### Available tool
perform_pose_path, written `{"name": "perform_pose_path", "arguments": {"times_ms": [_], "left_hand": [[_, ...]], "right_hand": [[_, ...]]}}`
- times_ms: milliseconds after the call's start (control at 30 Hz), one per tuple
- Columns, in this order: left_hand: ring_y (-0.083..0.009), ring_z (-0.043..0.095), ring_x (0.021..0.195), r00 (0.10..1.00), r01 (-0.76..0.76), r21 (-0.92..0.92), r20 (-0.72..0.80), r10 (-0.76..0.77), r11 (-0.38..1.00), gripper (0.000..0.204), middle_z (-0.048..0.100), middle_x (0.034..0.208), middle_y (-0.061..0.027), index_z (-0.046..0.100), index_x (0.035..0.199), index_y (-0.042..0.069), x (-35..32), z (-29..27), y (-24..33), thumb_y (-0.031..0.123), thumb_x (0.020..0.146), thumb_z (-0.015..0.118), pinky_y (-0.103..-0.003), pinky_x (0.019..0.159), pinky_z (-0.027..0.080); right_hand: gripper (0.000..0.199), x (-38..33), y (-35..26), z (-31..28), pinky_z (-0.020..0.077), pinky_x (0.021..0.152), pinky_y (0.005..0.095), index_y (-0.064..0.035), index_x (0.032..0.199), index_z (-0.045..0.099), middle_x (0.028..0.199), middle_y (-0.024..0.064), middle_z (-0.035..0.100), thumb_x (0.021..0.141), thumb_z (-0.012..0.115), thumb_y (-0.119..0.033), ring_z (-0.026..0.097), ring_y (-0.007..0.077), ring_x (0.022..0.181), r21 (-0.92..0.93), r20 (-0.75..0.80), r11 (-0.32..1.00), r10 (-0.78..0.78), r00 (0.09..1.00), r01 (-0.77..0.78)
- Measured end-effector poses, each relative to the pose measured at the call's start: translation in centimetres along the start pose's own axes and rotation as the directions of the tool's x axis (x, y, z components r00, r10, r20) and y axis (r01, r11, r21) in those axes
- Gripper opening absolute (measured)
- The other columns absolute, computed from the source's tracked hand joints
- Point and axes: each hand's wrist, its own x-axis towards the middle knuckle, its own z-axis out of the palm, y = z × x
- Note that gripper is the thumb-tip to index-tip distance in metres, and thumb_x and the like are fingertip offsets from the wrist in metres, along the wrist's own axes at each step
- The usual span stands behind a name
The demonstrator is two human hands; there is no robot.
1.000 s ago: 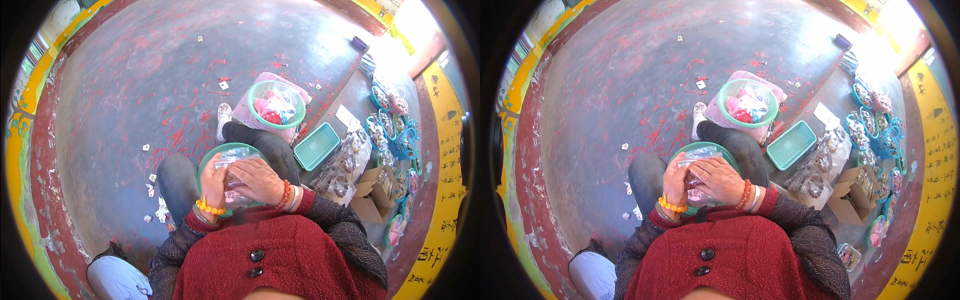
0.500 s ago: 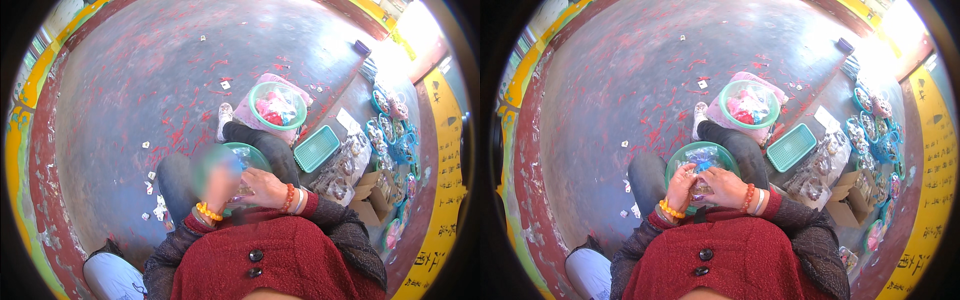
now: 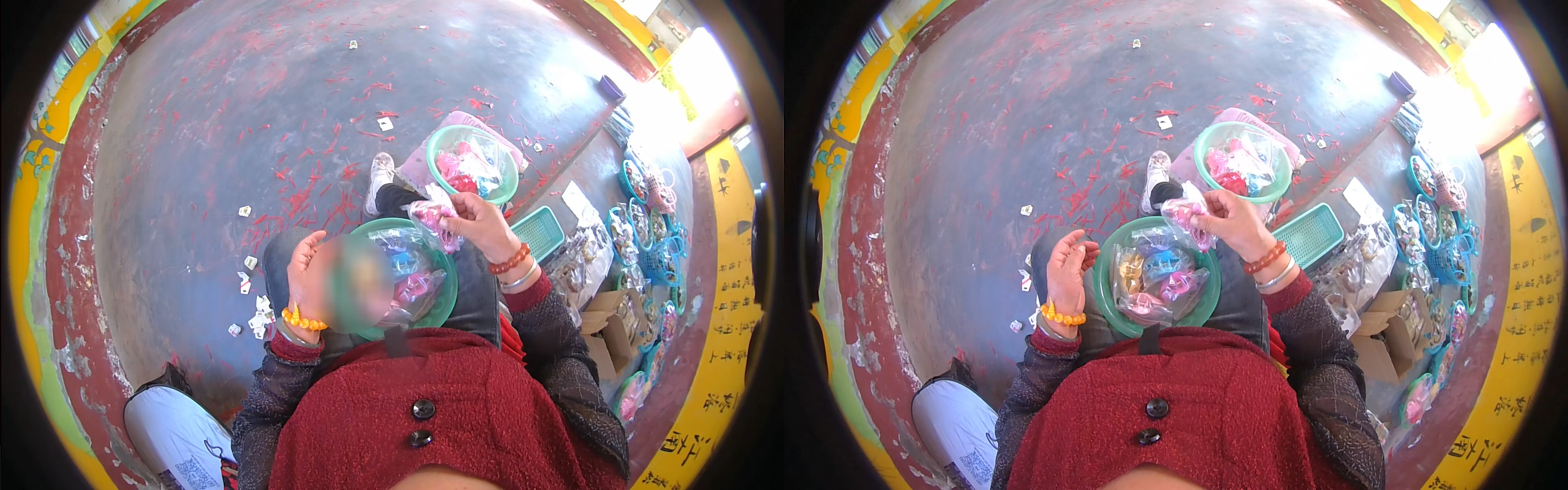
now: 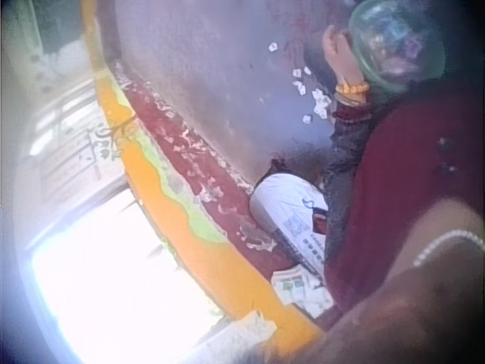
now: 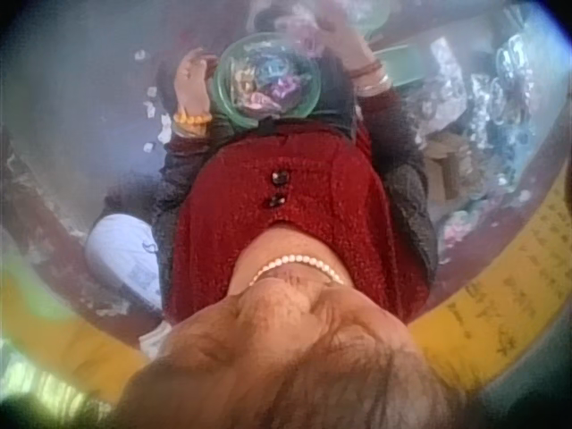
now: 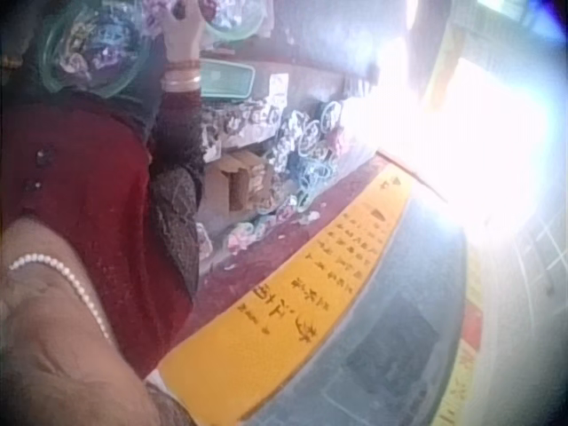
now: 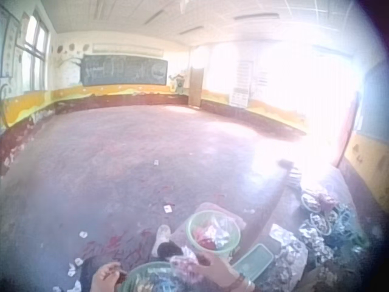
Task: The person sits on the floor and sorts colorful candies from a green bowl into small clear plastic bags. They handle the candies by hand, filling the bags and placing them into a nearby container.
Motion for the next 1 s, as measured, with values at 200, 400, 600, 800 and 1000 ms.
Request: {"name": "perform_pose_path", "arguments": {"times_ms": [200, 400, 600, 800, 1000], "left_hand": [[-0.0125, 0.058, 0.088, 1.000, 0.029, -0.047, 0.006, -0.029, 0.998, 0.030, 0.062, 0.098, -0.0070, 0.049, 0.122, 0.000, -0.1, 0.2, -1.2, 0.005, 0.093, 0.046, -0.025, 0.080, 0.046], [-0.0120, 0.058, 0.088, 0.999, 0.050, -0.040, 0.012, -0.049, 0.998, 0.030, 0.062, 0.097, -0.0066, 0.049, 0.122, -0.001, -0.1, 0.4, -1.1, 0.005, 0.092, 0.047, -0.024, 0.080, 0.046], [-0.0118, 0.058, 0.088, 0.999, 0.038, -0.032, 0.037, -0.037, 0.999, 0.029, 0.062, 0.098, -0.0064, 0.050, 0.121, 0.000, -0.4, 0.7, -1.0, 0.004, 0.092, 0.046, -0.025, 0.081, 0.046], [-0.0117, 0.058, 0.088, 0.995, 0.036, -0.024, 0.091, -0.034, 0.999, 0.029, 0.062, 0.098, -0.0062, 0.050, 0.121, 0.000, -0.8, 1.0, -0.4, 0.004, 0.092, 0.046, -0.025, 0.082, 0.045], [-0.0115, 0.058, 0.088, 0.996, -0.084, 0.261, 0.028, 0.079, 0.962, 0.029, 0.062, 0.097, -0.0062, 0.050, 0.121, 0.000, 0.5, -0.4, -3.1, 0.004, 0.092, 0.046, -0.025, 0.081, 0.046]], "right_hand": [[0.036, 0.0, 4.4, 0.1, 0.0474, 0.075, 0.0230, 0.0040, 0.115, 0.056, 0.097, 0.0013, 0.062, 0.087, 0.065, -0.016, 0.058, 0.0082, 0.085, 0.234, 0.202, 0.910, 0.298, 0.933, -0.341], [0.033, -0.5, 6.9, 2.2, 0.0467, 0.061, 0.0329, 0.0020, 0.095, 0.064, 0.074, 0.0123, 0.064, 0.083, 0.065, -0.029, 0.060, 0.0203, 0.066, -0.275, 0.045, 0.953, 0.142, 0.989, -0.124], [0.030, -0.8, 5.7, 3.5, 0.0484, 0.070, 0.0447, -0.0004, 0.084, 0.060, 0.076, 0.0225, 0.062, 0.086, 0.054, -0.029, 0.062, 0.0368, 0.075, -0.690, -0.032, 0.723, -0.007, 0.999, -0.017], [0.026, -2.0, 4.0, 4.5, 0.0487, 0.073, 0.0450, -0.0033, 0.092, 0.057, 0.087, 0.0172, 0.061, 0.086, 0.054, -0.028, 0.061, 0.0351, 0.081, -0.911, -0.103, 0.412, -0.177, 0.979, -0.021], [0.030, -3.2, 1.8, 4.7, 0.0474, 0.076, 0.0435, -0.0028, 0.094, 0.057, 0.087, 0.0164, 0.059, 0.081, 0.063, -0.030, 0.059, 0.0341, 0.085, -0.828, -0.084, 0.560, -0.104, 0.991, -0.011]]}}
